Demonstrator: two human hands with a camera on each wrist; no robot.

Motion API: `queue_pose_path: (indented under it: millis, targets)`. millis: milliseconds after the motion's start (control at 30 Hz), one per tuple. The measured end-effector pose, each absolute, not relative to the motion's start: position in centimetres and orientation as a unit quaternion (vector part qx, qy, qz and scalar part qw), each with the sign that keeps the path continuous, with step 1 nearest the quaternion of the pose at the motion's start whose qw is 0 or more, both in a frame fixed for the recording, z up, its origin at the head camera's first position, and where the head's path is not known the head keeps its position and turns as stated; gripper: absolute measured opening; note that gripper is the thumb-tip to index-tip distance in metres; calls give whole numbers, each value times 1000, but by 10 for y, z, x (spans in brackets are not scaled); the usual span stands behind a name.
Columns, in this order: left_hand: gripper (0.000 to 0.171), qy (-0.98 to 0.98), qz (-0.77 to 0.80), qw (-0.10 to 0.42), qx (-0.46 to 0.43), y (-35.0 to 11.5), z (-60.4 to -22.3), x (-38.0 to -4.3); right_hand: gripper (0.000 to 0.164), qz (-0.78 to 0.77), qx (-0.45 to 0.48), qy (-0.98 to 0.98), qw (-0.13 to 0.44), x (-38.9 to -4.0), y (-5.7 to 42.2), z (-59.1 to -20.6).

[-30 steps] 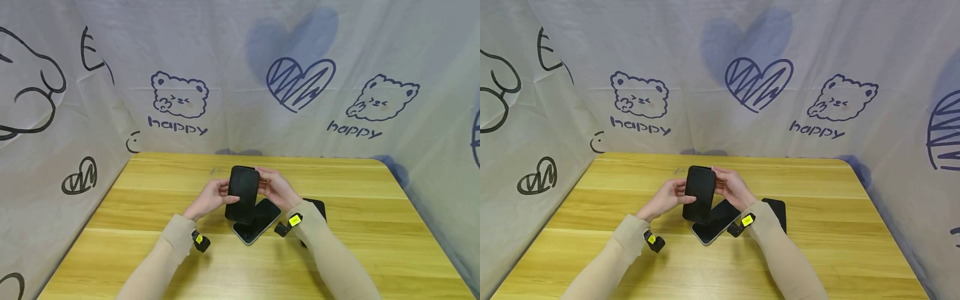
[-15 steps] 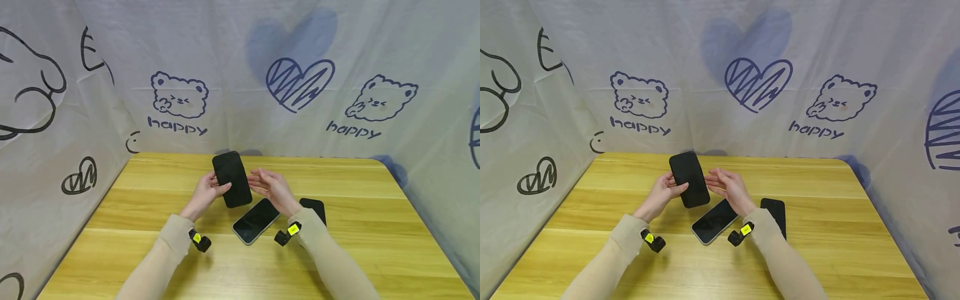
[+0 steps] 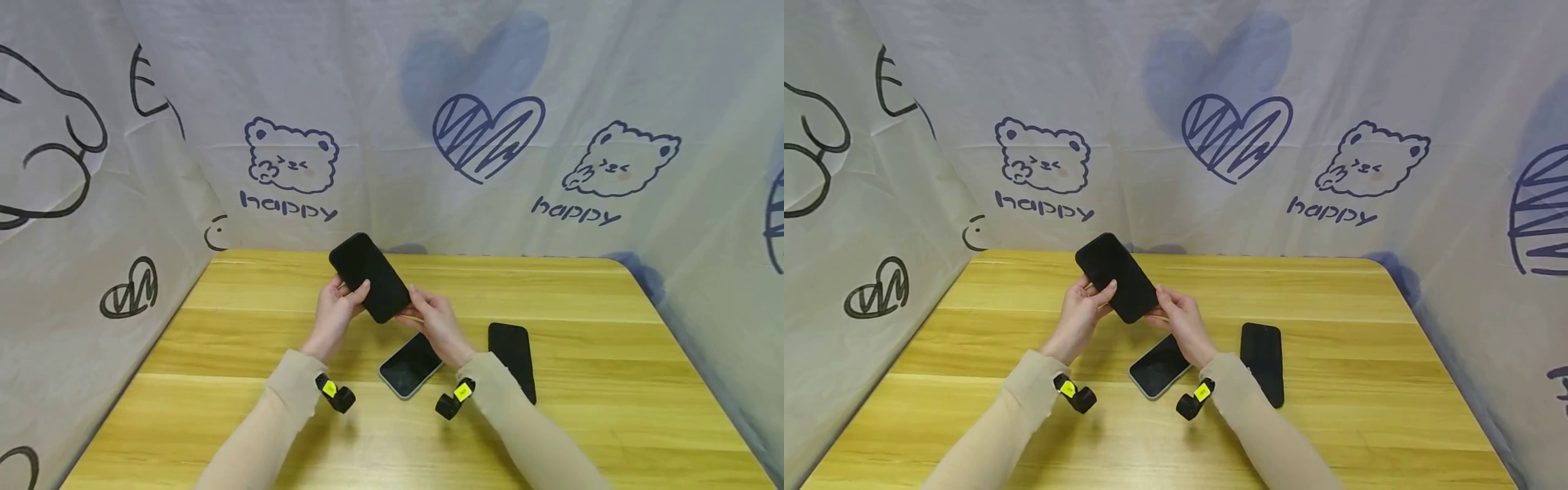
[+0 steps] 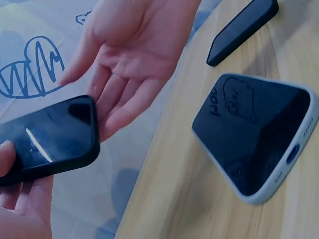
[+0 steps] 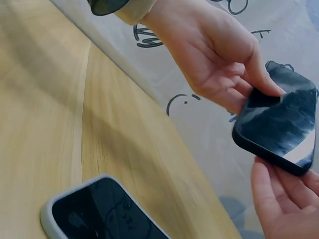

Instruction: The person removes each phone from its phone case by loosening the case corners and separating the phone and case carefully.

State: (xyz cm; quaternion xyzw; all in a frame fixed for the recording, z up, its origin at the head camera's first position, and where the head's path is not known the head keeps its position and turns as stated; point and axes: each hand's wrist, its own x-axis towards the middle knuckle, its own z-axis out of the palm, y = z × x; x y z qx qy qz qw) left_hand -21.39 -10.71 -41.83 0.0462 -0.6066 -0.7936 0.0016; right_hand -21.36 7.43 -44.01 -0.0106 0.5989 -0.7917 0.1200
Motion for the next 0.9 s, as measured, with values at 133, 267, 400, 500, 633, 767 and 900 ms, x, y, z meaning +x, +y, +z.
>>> queue_pose_path:
  millis: [133, 267, 400, 500, 633, 767, 900]
  targets:
    - [36, -578, -813, 23, 63, -102, -420, -212, 34, -804, 5, 589, 86, -215, 64, -442]
    - [36, -567, -820, 28, 72, -98, -421, -210, 25, -807, 22, 588, 58, -216, 58, -444]
    - [34, -567, -820, 29, 75, -97, -422, -210, 21, -804, 31, 592, 44, -216, 56, -446]
    - [29, -572, -816, 26, 73, -98, -424, -210, 22, -802, 30, 595, 42, -216, 56, -447]
    - [25, -578, -812, 22, 75, -103, -426, -210, 22, -808, 22, 585, 59, -216, 57, -451]
    - [26, -577, -812, 17, 83, -108, -428, -210, 29, -819, 11, 567, 86, -217, 59, -454]
    - [27, -570, -817, 14, 82, -109, -430, -209, 36, -821, 4, 562, 100, -216, 61, -454]
